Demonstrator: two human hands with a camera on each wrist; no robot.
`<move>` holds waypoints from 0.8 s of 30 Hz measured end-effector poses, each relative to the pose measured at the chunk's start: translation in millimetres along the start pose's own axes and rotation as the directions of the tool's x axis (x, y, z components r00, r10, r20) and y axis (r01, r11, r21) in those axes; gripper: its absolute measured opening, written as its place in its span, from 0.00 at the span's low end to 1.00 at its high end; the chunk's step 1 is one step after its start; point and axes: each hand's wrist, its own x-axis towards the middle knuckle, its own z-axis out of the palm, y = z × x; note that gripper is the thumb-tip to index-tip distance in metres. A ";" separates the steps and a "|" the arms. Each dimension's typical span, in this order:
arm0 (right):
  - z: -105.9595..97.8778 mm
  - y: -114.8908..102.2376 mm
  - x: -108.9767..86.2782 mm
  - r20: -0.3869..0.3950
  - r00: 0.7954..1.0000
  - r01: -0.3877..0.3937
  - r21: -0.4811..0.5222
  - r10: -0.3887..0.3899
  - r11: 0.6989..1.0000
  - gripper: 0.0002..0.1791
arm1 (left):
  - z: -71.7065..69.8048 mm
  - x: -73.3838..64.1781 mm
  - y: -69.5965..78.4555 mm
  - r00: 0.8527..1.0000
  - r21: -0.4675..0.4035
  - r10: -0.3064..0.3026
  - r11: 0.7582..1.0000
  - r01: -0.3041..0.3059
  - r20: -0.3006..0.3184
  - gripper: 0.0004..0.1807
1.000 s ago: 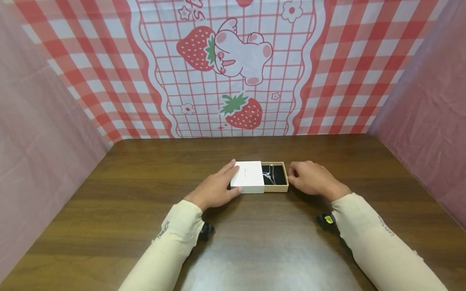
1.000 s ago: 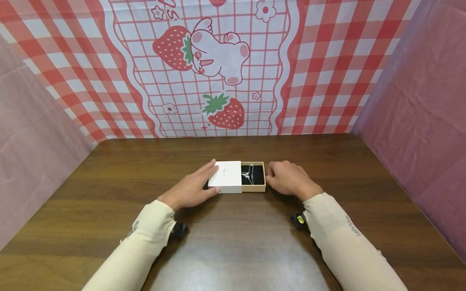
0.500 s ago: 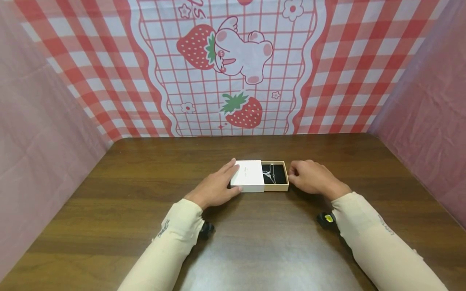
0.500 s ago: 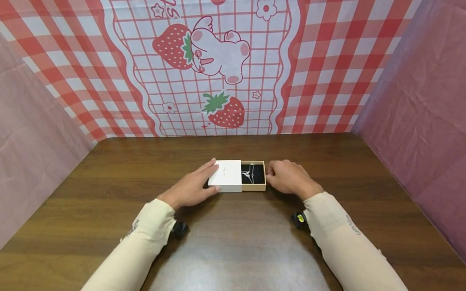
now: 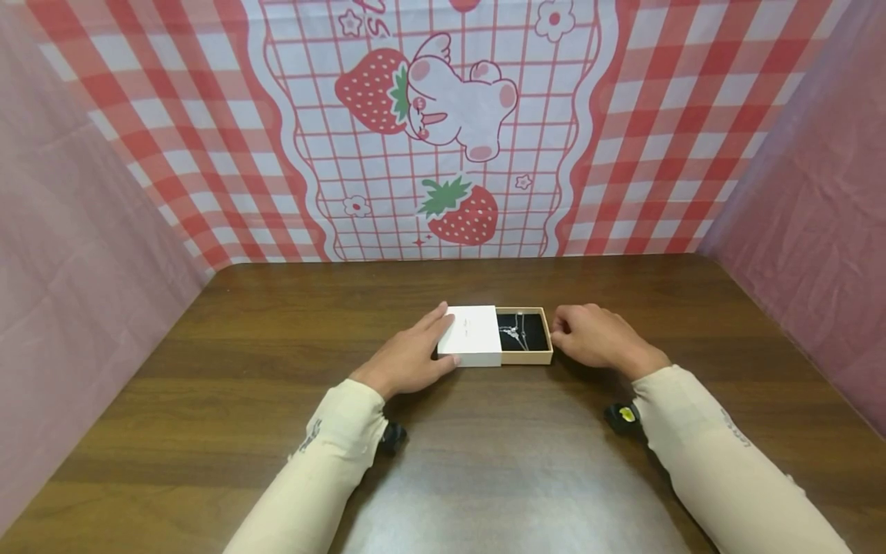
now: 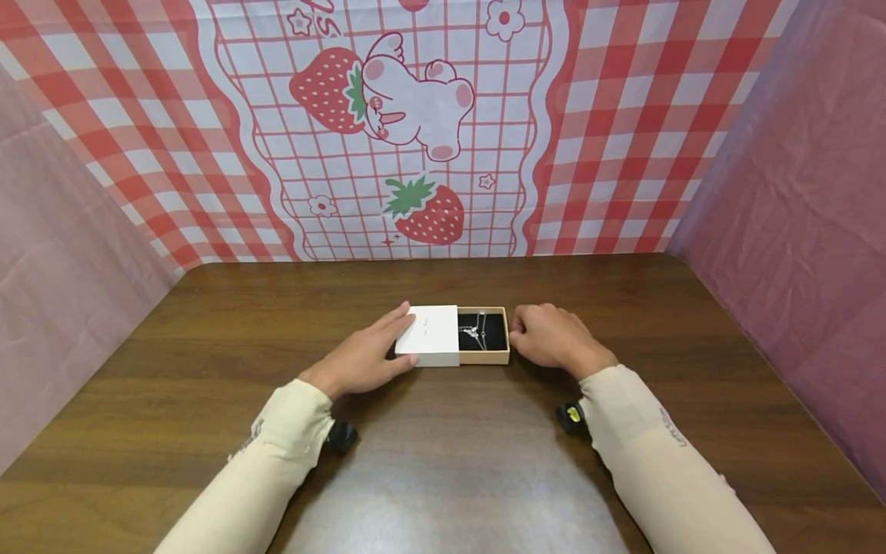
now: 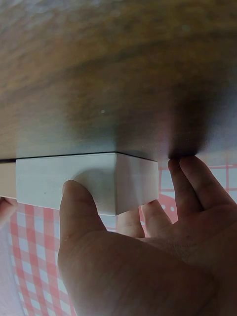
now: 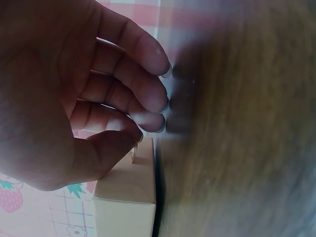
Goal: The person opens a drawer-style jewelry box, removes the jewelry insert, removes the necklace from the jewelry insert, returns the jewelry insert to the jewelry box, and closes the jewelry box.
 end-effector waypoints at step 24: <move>-1.4 4.1 0.8 0.014 1.000 -0.009 0.028 0.009 1.000 0.05 | -1.8 -1.5 0.2 1.000 0.012 0.004 1.000 -0.004 -0.003 0.41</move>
